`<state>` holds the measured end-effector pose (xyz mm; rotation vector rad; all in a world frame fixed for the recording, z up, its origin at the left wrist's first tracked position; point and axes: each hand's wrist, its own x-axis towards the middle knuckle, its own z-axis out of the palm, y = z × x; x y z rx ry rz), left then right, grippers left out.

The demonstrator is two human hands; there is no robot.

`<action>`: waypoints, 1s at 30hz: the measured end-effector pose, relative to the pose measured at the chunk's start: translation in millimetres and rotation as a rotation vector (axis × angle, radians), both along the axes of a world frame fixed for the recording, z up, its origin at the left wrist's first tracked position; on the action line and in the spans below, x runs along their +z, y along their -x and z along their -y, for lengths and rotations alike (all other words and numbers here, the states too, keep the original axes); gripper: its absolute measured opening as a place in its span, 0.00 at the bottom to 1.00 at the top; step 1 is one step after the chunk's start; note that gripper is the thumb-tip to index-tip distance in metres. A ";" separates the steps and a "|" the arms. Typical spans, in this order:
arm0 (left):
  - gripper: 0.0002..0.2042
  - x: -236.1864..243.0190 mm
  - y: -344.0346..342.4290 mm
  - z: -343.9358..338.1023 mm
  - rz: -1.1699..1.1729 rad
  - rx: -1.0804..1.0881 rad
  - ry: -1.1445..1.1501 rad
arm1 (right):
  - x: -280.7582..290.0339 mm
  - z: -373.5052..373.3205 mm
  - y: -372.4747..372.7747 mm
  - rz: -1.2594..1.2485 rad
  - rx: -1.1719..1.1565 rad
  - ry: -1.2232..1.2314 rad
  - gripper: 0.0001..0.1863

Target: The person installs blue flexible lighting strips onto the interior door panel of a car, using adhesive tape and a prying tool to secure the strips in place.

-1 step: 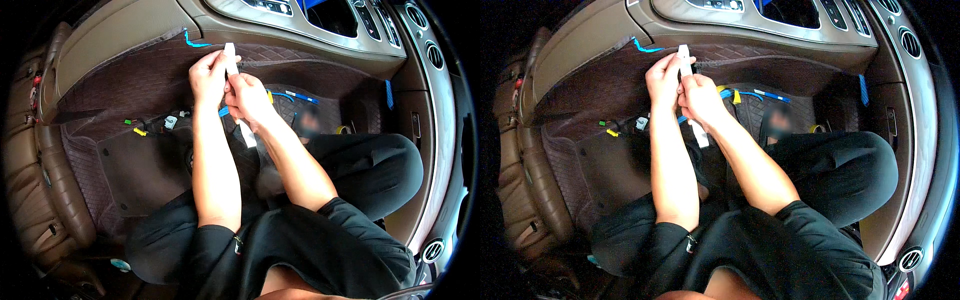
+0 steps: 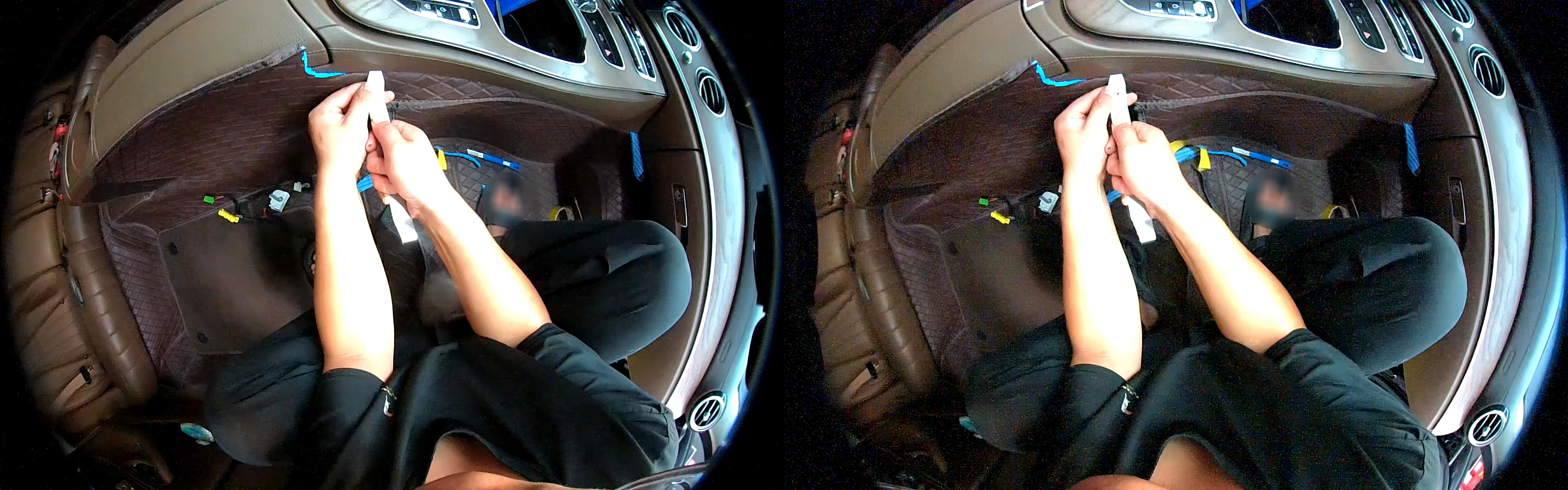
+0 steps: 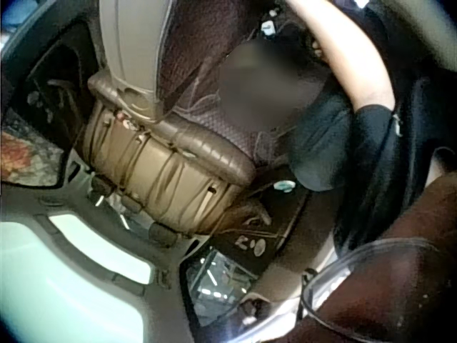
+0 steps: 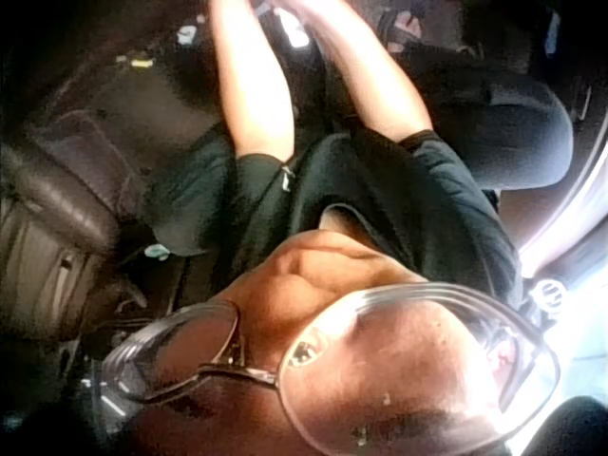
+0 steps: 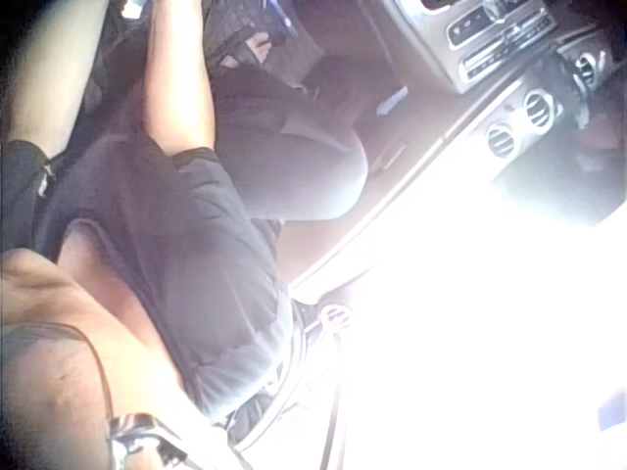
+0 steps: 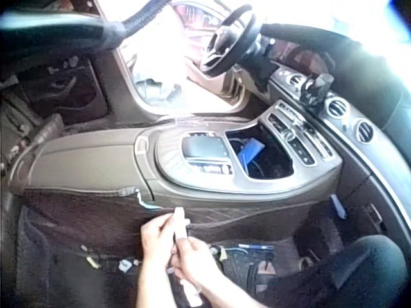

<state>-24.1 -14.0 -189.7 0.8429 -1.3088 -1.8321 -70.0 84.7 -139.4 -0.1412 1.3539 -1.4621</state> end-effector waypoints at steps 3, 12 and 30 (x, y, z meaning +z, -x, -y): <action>0.13 3.8 0.2 2.4 0.007 -0.030 0.028 | -6.4 3.9 -4.5 -0.016 -0.045 0.045 0.16; 0.12 0.6 -1.1 10.1 0.160 -0.209 0.156 | -3.8 -12.4 -1.7 0.007 -0.043 0.004 0.16; 0.13 -15.7 20.7 -2.9 0.226 -0.054 0.301 | 7.0 -21.9 19.2 -0.174 0.042 -0.117 0.17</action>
